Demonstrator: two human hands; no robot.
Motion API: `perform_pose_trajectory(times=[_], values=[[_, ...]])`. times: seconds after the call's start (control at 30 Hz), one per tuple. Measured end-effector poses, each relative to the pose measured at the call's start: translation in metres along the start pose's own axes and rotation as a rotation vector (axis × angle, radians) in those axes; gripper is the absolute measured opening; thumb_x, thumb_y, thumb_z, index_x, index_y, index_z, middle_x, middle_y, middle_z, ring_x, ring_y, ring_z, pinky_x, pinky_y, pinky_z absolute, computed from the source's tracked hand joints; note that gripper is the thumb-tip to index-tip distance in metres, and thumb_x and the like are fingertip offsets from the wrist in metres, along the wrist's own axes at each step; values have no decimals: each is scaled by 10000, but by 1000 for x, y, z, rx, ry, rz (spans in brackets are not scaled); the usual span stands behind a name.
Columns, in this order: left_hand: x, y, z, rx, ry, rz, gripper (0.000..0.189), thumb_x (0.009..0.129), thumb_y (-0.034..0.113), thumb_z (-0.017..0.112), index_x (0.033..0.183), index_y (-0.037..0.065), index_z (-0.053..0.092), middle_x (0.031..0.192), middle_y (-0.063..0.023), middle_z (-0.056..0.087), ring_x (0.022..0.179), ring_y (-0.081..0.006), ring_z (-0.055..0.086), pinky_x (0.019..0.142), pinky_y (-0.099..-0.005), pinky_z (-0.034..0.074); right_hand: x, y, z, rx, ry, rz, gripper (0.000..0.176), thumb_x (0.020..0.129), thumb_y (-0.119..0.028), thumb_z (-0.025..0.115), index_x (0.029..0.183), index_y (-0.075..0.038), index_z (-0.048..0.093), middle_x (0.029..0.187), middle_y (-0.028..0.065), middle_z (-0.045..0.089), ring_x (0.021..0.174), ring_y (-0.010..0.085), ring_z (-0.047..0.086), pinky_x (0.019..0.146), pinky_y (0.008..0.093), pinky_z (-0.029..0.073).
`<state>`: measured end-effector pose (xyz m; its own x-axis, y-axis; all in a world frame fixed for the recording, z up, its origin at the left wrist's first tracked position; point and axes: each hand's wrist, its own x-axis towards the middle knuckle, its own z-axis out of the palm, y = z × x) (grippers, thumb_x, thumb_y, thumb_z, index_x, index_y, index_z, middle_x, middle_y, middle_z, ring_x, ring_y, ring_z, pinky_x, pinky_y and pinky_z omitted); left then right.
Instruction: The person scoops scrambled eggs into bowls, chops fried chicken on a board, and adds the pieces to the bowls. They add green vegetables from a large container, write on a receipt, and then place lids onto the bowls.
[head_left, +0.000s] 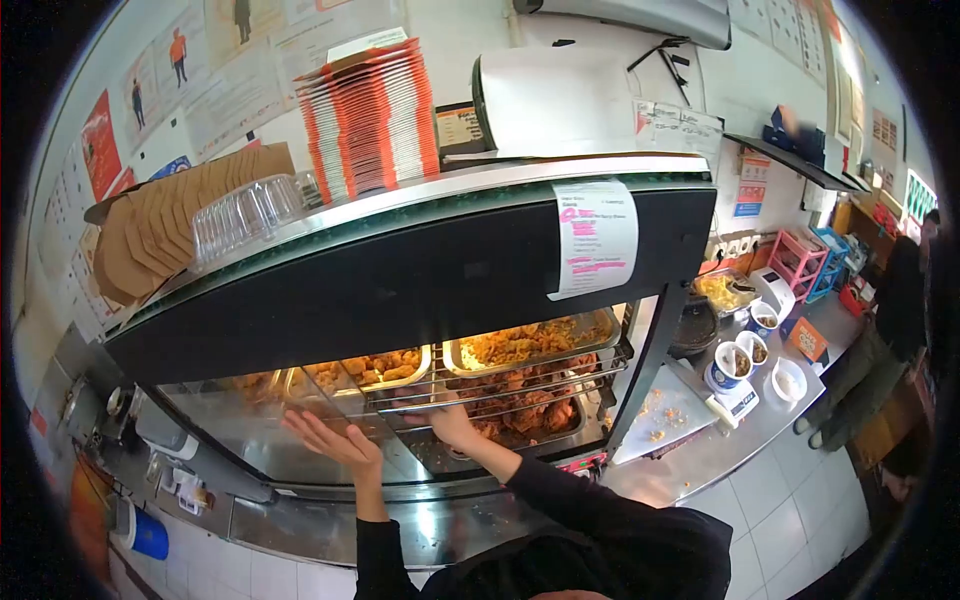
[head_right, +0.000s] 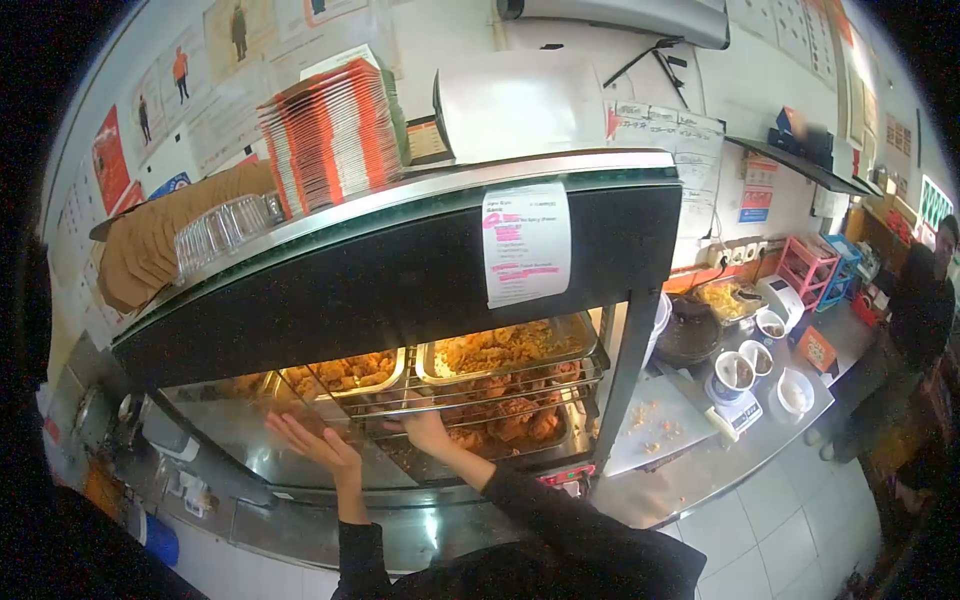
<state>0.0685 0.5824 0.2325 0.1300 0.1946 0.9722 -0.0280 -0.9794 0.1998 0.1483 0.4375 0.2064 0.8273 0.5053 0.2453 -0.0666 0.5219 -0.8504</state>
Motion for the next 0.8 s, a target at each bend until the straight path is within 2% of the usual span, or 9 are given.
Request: perform_pose_trajectory(times=[0.07,0.2,0.37,0.5,0.53,0.67,0.73,0.77,0.8], values=[[-4,18,4,-26,2,-1,614,958,373,318,1452,55,140,1506,-196,109,1379,-427,77,1084,-560,96,-29,-3,-14,-27,20,-79,259,974,-81,373,1206,17,432,1225,122,543,1080,255,586,810,313,542],[-19,50,15,-111,12,-12,608,952,347,346,1452,69,141,1502,-189,130,1370,-447,83,1080,-577,102,-116,-20,-30,-54,278,-204,264,975,-149,432,1187,8,442,1086,120,590,978,226,629,756,288,527],[-30,107,31,-272,57,42,611,939,318,356,1453,70,136,1498,-206,131,1377,-435,62,1089,-568,69,-212,-11,-65,-107,405,-167,240,954,-90,453,1186,-26,453,925,68,582,812,182,647,656,264,517],[-44,158,44,-385,80,83,615,935,314,356,1452,65,135,1499,-213,125,1380,-434,43,1086,-574,35,-274,-24,-102,-392,581,-162,246,926,-53,507,1168,-21,470,906,54,574,741,159,639,622,246,506],[-47,172,49,-405,95,95,615,935,316,358,1451,65,137,1498,-214,126,1379,-436,42,1084,-577,34,-289,-30,-111,-371,641,-133,263,917,-66,535,1168,-17,474,896,46,580,734,142,630,609,241,498],[-58,226,62,-440,113,93,590,944,332,355,1439,61,180,1493,-222,142,1373,-447,64,1077,-584,47,-360,-77,-148,-400,845,-138,218,869,-59,618,1063,-4,534,818,28,609,670,82,585,567,217,466],[-58,256,65,-370,149,122,591,947,350,357,1425,38,203,1487,-228,159,1369,-448,90,1078,-578,83,-406,-91,-178,-498,973,-127,192,848,-63,649,1007,2,561,791,40,630,654,78,578,562,214,459],[-61,268,67,-370,151,101,597,947,357,359,1423,31,206,1486,-227,163,1368,-449,93,1079,-577,82,-431,-95,-196,-594,1037,-132,120,834,-56,664,905,10,594,743,51,637,622,88,582,541,218,461],[-64,281,70,-367,157,78,602,947,364,360,1420,23,209,1485,-227,167,1368,-451,96,1079,-577,82,-456,-106,-209,-602,1075,-110,109,833,-57,666,885,12,600,728,51,634,609,92,583,533,221,463]])
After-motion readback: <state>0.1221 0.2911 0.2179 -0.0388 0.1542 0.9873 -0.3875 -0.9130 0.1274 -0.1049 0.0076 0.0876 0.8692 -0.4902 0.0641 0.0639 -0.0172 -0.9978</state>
